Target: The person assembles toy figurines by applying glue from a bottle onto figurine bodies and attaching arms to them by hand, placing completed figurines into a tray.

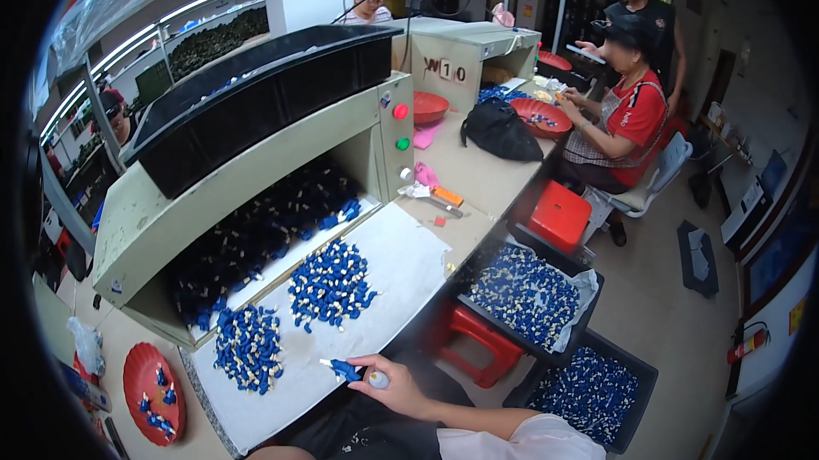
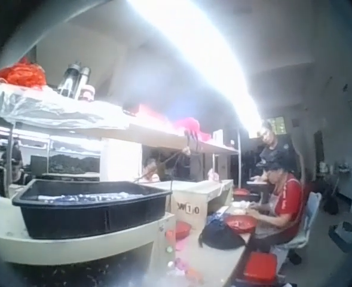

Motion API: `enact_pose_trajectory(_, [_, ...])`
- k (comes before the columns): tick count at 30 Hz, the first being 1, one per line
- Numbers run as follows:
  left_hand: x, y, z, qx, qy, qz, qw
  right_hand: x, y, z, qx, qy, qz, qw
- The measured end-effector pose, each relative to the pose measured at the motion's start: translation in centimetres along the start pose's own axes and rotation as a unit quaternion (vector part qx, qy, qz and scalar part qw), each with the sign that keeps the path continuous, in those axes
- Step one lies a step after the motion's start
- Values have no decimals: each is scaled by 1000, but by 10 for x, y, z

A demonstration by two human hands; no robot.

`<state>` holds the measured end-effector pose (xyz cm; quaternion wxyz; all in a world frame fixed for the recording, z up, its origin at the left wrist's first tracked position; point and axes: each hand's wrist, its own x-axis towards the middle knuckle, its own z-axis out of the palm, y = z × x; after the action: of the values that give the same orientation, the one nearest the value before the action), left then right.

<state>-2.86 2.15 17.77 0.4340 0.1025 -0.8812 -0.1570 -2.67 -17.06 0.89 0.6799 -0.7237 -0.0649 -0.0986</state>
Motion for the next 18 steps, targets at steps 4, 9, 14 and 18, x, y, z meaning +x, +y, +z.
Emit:
enact_pose_trajectory(4, [-5,-6,-7,-6,-5,9,1000,12,-8,-3,30,-25,32,999])
enact_pose_trajectory(9, [-18,-11,-17,-10,3,12,1000,15,3,-1,3,-22,30,999])
enact_pose_trajectory(14, [-30,-14,-18,-22,32,10,999,21,5,2,15,-40,36,998])
enact_pose_trajectory(18, [-35,-15,-16,-19,50,-1,999,21,5,5,22,-54,45,997])
